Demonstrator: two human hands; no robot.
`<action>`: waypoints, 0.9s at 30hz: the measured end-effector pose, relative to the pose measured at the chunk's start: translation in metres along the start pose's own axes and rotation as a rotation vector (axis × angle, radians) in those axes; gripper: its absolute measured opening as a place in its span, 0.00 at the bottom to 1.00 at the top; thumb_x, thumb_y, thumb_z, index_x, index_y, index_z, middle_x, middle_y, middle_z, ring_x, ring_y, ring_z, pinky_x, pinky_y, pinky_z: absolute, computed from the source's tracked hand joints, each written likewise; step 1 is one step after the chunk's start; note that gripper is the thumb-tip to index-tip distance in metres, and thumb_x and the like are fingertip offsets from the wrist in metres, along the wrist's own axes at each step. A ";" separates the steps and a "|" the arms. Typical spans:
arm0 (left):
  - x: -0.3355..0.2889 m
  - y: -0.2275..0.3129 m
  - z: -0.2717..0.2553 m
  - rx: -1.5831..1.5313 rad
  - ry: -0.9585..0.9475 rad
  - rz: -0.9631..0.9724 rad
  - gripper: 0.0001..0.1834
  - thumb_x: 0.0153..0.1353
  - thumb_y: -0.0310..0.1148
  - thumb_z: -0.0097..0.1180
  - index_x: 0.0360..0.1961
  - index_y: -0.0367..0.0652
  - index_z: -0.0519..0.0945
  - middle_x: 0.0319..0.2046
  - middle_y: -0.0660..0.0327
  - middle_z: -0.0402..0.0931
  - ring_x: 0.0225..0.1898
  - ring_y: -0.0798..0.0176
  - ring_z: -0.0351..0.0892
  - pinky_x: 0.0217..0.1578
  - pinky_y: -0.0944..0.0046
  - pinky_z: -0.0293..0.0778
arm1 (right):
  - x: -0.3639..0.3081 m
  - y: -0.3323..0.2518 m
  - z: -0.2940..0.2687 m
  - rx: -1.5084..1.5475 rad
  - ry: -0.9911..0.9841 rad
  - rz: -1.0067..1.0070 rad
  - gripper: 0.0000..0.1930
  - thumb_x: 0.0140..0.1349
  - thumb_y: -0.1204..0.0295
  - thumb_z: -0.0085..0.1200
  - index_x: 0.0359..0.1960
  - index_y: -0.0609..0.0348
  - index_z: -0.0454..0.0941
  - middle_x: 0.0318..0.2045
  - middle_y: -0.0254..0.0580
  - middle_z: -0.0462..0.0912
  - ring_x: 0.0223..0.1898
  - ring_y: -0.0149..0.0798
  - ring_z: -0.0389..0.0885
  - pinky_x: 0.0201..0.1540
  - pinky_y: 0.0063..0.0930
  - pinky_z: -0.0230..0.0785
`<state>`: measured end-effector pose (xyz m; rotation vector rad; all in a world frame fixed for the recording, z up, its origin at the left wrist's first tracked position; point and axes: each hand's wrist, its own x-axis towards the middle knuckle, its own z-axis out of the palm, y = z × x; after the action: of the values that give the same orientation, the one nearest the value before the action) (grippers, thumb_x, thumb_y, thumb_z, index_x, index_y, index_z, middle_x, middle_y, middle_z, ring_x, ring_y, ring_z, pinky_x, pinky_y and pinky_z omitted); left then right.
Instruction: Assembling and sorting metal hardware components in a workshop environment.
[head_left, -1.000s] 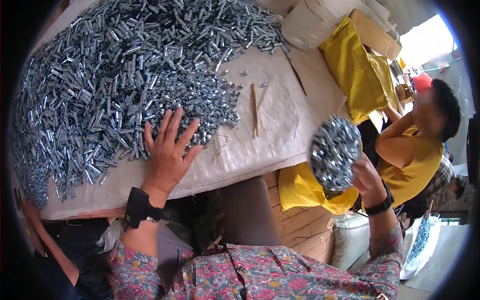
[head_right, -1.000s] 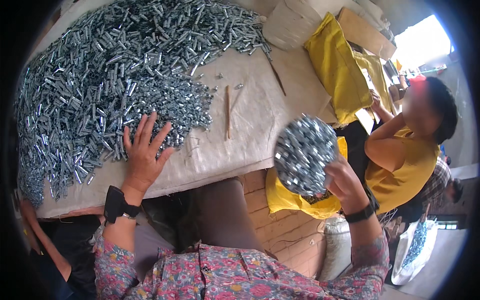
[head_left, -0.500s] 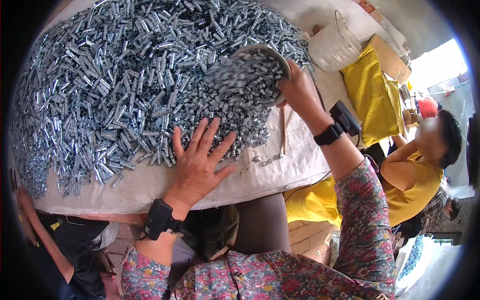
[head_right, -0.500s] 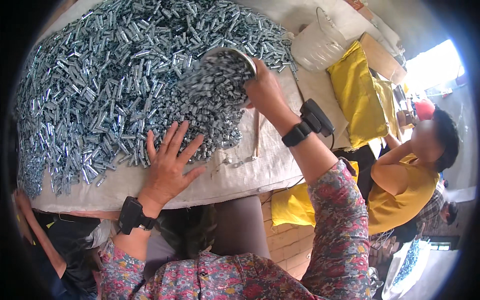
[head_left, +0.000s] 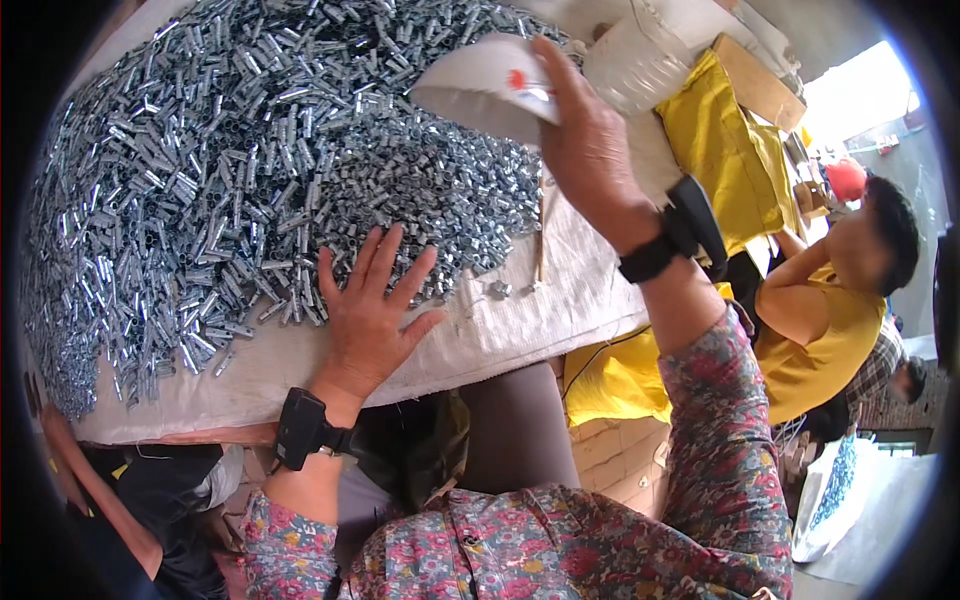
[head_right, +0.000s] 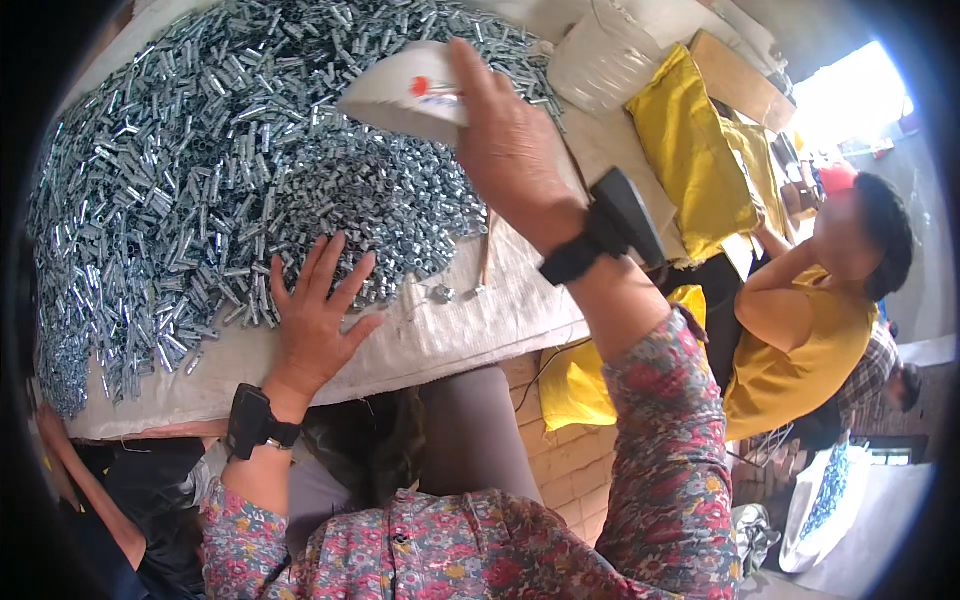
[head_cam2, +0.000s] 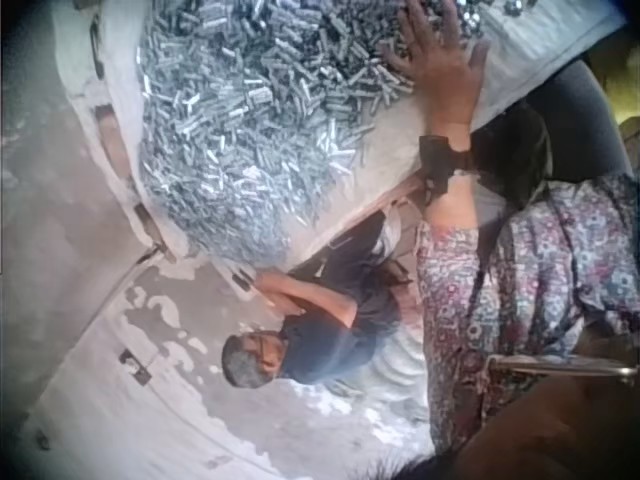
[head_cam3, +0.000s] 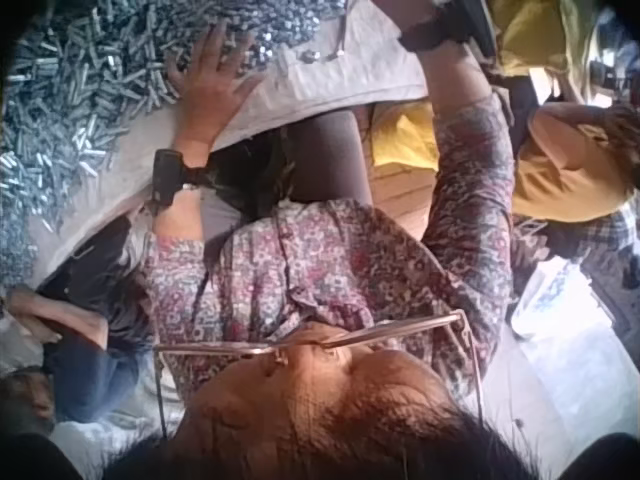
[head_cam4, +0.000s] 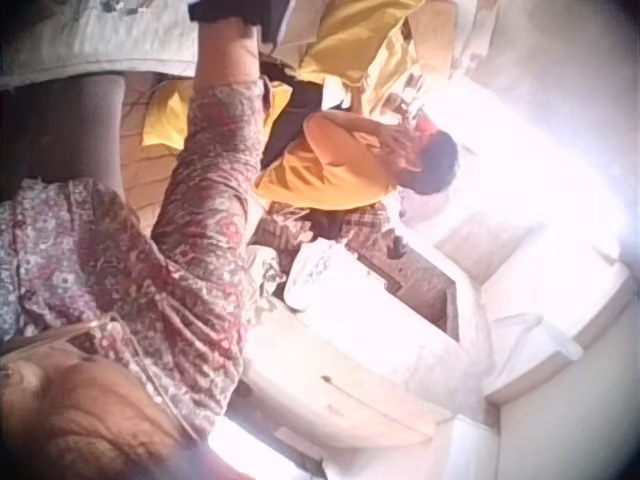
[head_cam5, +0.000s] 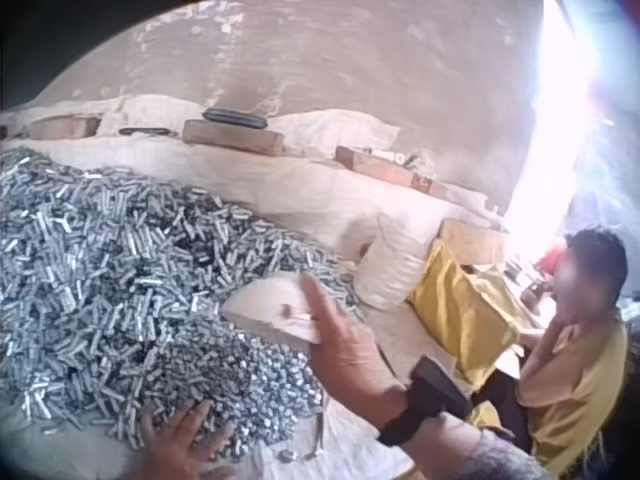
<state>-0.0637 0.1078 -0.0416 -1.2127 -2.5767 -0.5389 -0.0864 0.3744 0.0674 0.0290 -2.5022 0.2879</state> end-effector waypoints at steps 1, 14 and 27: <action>0.000 0.001 0.001 -0.010 0.009 0.007 0.33 0.56 0.53 0.58 0.64 0.63 0.69 0.67 0.57 0.59 0.68 0.55 0.58 0.65 0.32 0.35 | -0.013 0.008 -0.010 0.205 0.069 0.010 0.30 0.57 0.81 0.50 0.63 0.54 0.62 0.45 0.62 0.79 0.42 0.61 0.80 0.42 0.41 0.75; 0.007 0.021 0.001 -0.047 -0.029 0.276 0.22 0.60 0.44 0.57 0.55 0.52 0.77 0.61 0.61 0.70 0.65 0.58 0.63 0.68 0.39 0.40 | -0.345 0.111 -0.235 0.347 -0.158 1.104 0.18 0.54 0.77 0.46 0.49 0.66 0.75 0.40 0.45 0.83 0.43 0.40 0.80 0.46 0.28 0.70; 0.024 0.041 0.016 -0.085 -0.083 0.254 0.18 0.58 0.38 0.60 0.50 0.49 0.80 0.57 0.65 0.73 0.63 0.62 0.64 0.67 0.42 0.45 | -0.362 0.199 -0.098 -0.570 -0.421 0.541 0.28 0.61 0.79 0.42 0.65 0.60 0.56 0.44 0.62 0.75 0.36 0.60 0.81 0.34 0.46 0.76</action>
<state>-0.0483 0.1554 -0.0382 -1.5934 -2.4347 -0.5585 0.2473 0.5726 -0.1055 -0.9081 -2.8734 -0.2565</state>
